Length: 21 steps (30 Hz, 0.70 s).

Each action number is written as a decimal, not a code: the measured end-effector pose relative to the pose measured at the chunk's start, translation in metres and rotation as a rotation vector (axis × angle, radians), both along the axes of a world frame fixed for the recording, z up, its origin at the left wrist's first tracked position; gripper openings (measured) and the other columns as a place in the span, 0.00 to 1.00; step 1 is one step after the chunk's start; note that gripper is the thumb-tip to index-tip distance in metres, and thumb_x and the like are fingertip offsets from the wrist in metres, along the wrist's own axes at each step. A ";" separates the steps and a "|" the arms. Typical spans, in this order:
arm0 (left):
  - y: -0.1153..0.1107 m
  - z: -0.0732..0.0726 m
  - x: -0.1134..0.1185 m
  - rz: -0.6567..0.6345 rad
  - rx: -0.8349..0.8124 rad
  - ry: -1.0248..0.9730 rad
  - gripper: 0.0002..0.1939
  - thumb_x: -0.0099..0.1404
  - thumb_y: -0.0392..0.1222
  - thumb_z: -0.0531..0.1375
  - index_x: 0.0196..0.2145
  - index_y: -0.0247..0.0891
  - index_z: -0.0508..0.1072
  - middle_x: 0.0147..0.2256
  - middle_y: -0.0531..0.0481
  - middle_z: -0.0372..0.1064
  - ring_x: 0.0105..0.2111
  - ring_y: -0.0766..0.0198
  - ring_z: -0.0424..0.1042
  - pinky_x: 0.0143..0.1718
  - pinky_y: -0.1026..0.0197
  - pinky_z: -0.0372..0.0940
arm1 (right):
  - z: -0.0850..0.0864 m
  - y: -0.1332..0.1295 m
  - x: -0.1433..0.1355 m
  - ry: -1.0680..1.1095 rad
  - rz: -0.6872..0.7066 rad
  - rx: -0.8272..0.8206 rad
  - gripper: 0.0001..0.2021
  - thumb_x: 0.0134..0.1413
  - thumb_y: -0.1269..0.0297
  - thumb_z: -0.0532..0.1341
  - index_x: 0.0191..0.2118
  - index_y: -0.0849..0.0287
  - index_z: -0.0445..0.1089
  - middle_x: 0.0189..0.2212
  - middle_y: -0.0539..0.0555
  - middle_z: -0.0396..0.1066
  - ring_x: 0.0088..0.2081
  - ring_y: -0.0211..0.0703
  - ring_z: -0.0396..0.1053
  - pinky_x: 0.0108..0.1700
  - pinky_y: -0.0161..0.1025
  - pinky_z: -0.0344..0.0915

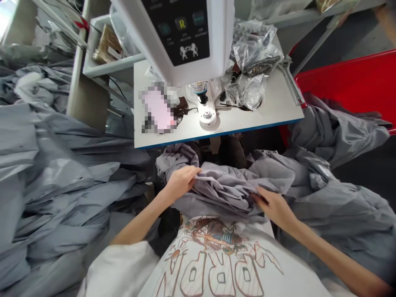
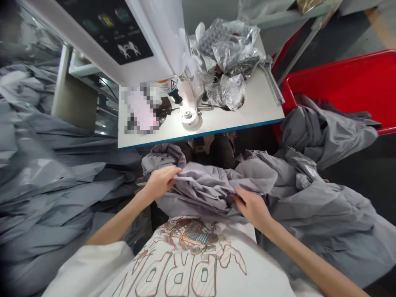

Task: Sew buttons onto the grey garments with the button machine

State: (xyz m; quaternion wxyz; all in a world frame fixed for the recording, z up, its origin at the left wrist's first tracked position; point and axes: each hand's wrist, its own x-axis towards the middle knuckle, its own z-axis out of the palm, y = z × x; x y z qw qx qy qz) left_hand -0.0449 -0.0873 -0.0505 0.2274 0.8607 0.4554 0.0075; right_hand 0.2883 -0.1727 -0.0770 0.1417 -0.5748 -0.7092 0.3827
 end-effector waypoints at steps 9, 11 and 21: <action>-0.057 0.038 -0.015 -0.265 -0.517 0.012 0.19 0.61 0.49 0.59 0.48 0.39 0.69 0.39 0.46 0.72 0.37 0.58 0.70 0.34 0.62 0.62 | 0.040 -0.006 0.009 -0.104 0.296 0.097 0.14 0.51 0.52 0.63 0.33 0.58 0.65 0.33 0.55 0.67 0.35 0.48 0.66 0.37 0.43 0.63; -0.042 0.021 -0.008 -0.156 -0.706 0.047 0.22 0.66 0.58 0.52 0.44 0.38 0.71 0.36 0.47 0.72 0.34 0.60 0.71 0.34 0.62 0.61 | 0.032 -0.013 0.004 -0.170 0.441 -0.056 0.20 0.47 0.44 0.65 0.30 0.59 0.66 0.33 0.54 0.68 0.35 0.48 0.65 0.37 0.44 0.63; 0.055 -0.060 0.077 0.013 -0.720 0.367 0.23 0.62 0.53 0.58 0.46 0.31 0.71 0.45 0.35 0.71 0.44 0.50 0.71 0.43 0.58 0.62 | 0.052 -0.011 -0.024 -0.098 0.413 0.345 0.15 0.63 0.70 0.47 0.39 0.61 0.72 0.36 0.60 0.73 0.36 0.46 0.70 0.37 0.42 0.67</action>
